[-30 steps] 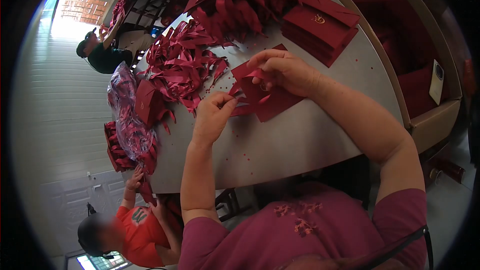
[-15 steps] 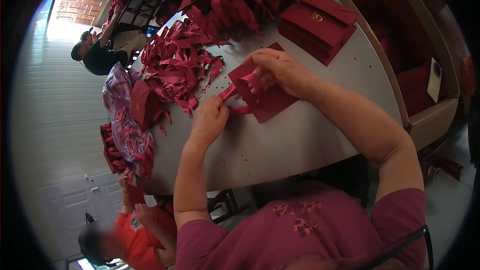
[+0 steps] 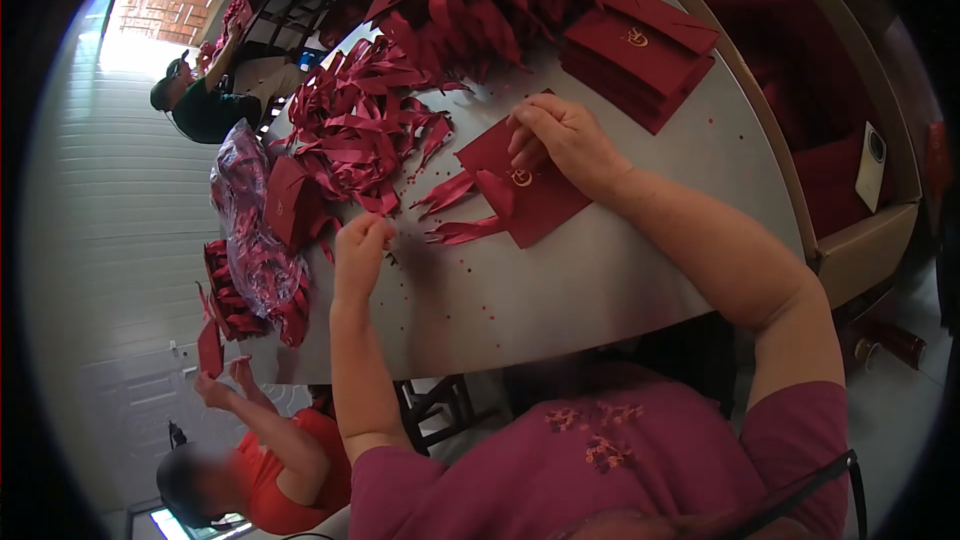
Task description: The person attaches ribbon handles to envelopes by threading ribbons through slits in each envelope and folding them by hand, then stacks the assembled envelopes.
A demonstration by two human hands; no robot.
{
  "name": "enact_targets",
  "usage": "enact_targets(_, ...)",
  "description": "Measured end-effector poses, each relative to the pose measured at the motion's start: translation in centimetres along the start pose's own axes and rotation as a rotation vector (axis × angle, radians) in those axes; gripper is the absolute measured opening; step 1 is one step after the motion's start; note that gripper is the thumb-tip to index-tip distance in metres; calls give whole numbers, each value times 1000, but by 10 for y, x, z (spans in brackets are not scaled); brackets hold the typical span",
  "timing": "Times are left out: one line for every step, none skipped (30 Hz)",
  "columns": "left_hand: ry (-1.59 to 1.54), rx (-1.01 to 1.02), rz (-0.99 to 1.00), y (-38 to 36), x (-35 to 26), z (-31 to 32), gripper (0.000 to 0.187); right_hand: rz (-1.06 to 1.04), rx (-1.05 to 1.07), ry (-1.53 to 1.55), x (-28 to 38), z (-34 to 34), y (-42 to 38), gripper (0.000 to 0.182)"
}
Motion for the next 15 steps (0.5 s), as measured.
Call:
enact_targets(-117,-96,-90,-1,5,-14,19,4,-15,8,1,0,1,27)
enact_targets(89,-227,19,-4,-4,-25,17,0,1,9,1,2,1,27)
enact_targets(85,-247,16,-9,-10,-24,17,14,-25,23,-1,2,0,27)
enact_targets(14,-248,46,-12,-24,-12,14,16,-51,33,-1,1,1,27)
enact_targets(-64,-256,104,-6,-45,0,15,31,-37,79,-5,2,1,27)
enact_targets(-9,-236,224,-2,-66,15,21,30,-23,116,-9,2,1,27)
enact_targets(52,-220,346,-2,-82,31,29,12,3,85,-7,3,1,27)
enact_targets(91,-201,482,4,-99,46,35,-1,26,56,-6,3,0,27)
enact_targets(137,-180,610,8,-113,59,40,-5,32,56,-5,3,-1,27)
enact_targets(187,-145,623,12,-122,70,42,-1,35,58,-3,4,-1,26)
enact_targets(238,-107,625,15,-130,79,43,-37,41,40,3,4,-1,26)
enact_targets(192,45,449,21,-135,86,44,-32,44,29,7,6,-3,25)
enact_targets(188,33,463,23,-141,85,44,-18,46,22,8,6,-4,24)
enact_targets(205,58,367,30,-137,87,42,27,78,52,8,6,-5,23)
enact_targets(224,85,268,36,-130,89,41,19,82,51,7,7,-4,23)
Point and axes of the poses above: each hand's wrist, its own y-axis towards the middle knuckle, its own z-axis out of the palm, x = y × z, the point moved 6 cm from there along y, towards the middle knuckle, and after that the axes turned 9 degrees about -z, right-handed, at the moved point
